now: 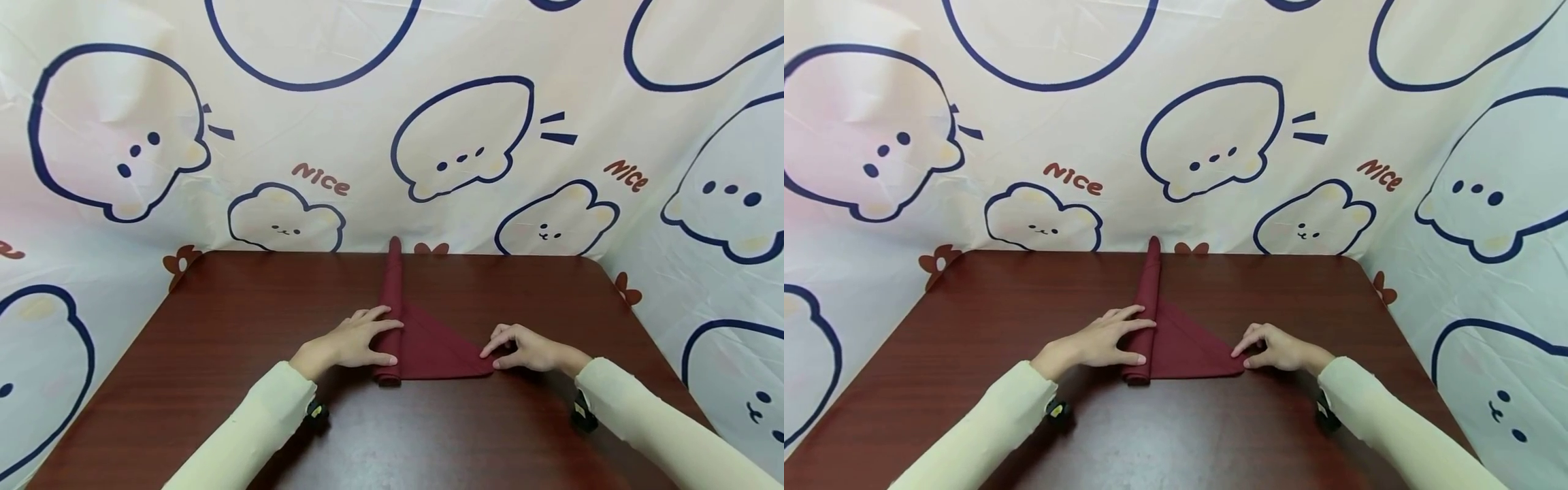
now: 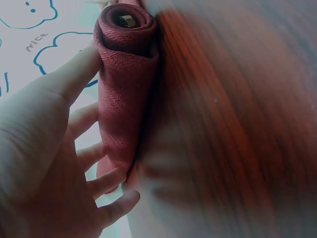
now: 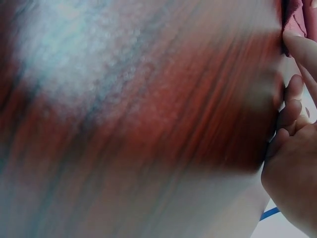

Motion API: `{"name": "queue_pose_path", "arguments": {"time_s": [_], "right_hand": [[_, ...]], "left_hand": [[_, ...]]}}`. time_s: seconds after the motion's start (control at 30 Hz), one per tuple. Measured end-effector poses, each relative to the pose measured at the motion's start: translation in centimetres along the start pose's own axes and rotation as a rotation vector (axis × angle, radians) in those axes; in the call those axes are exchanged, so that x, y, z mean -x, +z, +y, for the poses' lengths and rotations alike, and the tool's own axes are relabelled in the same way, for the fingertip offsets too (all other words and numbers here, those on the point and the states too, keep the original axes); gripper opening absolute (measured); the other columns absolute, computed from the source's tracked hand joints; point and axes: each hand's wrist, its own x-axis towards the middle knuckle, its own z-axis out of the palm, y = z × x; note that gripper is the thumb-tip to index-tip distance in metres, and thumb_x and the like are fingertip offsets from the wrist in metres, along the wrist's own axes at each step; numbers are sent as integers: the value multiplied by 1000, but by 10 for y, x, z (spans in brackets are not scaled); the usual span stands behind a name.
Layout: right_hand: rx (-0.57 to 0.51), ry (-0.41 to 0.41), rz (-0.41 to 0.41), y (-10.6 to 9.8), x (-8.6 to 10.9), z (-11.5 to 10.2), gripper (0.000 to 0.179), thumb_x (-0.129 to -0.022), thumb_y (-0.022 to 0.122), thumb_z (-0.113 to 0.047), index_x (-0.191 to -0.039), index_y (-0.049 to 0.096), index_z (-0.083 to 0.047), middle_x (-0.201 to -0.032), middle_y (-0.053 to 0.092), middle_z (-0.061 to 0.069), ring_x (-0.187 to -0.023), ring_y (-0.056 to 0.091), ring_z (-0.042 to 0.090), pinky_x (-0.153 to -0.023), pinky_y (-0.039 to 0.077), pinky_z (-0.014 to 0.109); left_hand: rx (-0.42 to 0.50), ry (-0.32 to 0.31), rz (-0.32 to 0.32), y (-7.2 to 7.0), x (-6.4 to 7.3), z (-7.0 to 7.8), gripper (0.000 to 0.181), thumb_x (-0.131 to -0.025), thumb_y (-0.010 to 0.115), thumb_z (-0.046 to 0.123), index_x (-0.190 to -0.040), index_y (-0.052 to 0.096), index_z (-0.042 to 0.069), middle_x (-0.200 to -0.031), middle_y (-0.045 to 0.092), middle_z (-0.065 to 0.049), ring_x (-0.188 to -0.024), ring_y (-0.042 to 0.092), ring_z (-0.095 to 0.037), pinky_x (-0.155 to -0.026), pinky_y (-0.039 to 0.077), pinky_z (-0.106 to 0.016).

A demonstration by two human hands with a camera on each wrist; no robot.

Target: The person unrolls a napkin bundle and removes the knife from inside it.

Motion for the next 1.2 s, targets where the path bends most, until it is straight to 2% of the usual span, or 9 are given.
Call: {"name": "queue_pose_path", "arguments": {"time_s": [0.17, 0.4, 0.63, 0.87, 1.2], "right_hand": [[-6, -7, -7, 1, 1, 1, 22, -89, 77, -13, -110, 79, -9, -102, 64, 12, -88, 49, 17, -76, 40, 28], [-2, -11, 7, 0, 3, 0, 21, -89, 75, -12, -110, 78, -9, -101, 63, 9, -89, 49, 11, -77, 40, 27], [-10, -10, 6, 2, 5, 0, 21, -89, 76, -13, -109, 78, -9, -101, 64, 10, -88, 50, 16, -77, 41, 28], [0, 24, 0, 2, 4, 2, 21, -89, 76, -14, -110, 79, -11, -103, 64, 8, -91, 50, 12, -79, 40, 27], [2, 22, -16, 0, -1, 3, 22, -89, 76, -13, -110, 79, -11, -102, 63, 8, -92, 50, 13, -80, 40, 26]], "left_hand": [[10, -9, 7, -2, 5, -3, 70, -89, 74, 48, -151, 48, 28, -167, 28, -6, -151, 27, -37, -117, 28, -65], [33, -3, 22, -7, 11, -5, 72, -89, 76, 45, -152, 48, 24, -167, 29, -9, -150, 30, -38, -117, 28, -65], [15, 15, 36, -7, 16, -10, 72, -89, 75, 44, -151, 49, 21, -165, 33, -12, -148, 34, -39, -116, 31, -64], [25, -25, 24, -12, 24, -16, 73, -89, 76, 42, -153, 47, 23, -164, 34, -11, -148, 35, -37, -116, 34, -62], [52, -25, 29, -14, 32, -29, 74, -90, 76, 40, -154, 45, 20, -162, 38, -11, -146, 37, -38, -115, 37, -59]]}}
